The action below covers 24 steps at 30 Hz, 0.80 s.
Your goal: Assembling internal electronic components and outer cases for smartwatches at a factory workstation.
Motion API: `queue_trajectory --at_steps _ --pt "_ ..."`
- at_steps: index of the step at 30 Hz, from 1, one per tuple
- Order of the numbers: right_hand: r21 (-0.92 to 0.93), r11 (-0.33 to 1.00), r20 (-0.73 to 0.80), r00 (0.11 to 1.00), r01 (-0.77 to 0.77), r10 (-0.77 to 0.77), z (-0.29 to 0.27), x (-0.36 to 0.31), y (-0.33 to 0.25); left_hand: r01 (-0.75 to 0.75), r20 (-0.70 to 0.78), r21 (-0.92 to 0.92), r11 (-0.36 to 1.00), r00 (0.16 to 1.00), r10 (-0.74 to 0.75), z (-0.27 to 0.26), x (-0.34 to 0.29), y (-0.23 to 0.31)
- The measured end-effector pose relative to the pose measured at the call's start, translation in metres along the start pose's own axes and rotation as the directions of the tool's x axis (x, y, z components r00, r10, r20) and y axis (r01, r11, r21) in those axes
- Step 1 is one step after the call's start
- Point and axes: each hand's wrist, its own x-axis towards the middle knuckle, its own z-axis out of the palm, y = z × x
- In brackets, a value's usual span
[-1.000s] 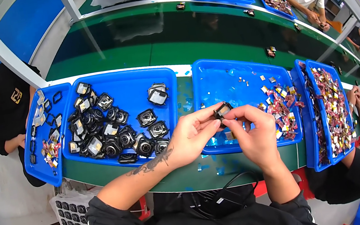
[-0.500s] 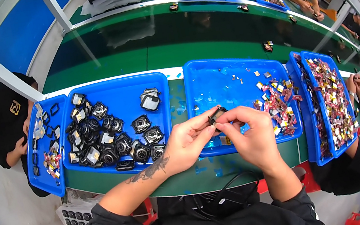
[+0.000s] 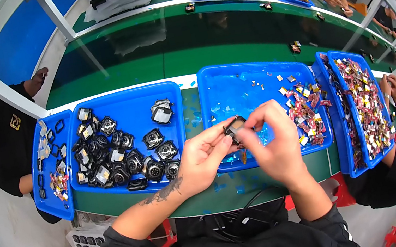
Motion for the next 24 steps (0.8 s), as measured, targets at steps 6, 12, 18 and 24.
queue_trajectory --at_steps 6,12,18,24 --pt "0.537 0.706 0.321 0.886 -0.461 0.334 -0.009 -0.012 0.008 -0.080 -0.113 -0.084 0.993 0.991 0.070 0.000 0.000 0.008" --pt "0.602 0.662 0.287 0.894 -0.447 0.344 0.001 -0.020 0.005 -0.233 -0.046 0.471 0.851 0.957 0.287 -0.005 -0.003 0.010" --pt "0.252 0.968 -0.066 0.998 -0.006 0.024 0.002 -0.025 -0.004 -0.354 0.058 0.578 0.735 0.917 0.396 -0.009 0.002 0.018" --pt "0.569 0.799 0.071 0.979 -0.198 0.192 -0.004 -0.035 -0.011 -0.604 0.340 0.639 0.476 0.777 0.530 -0.015 0.004 0.016"
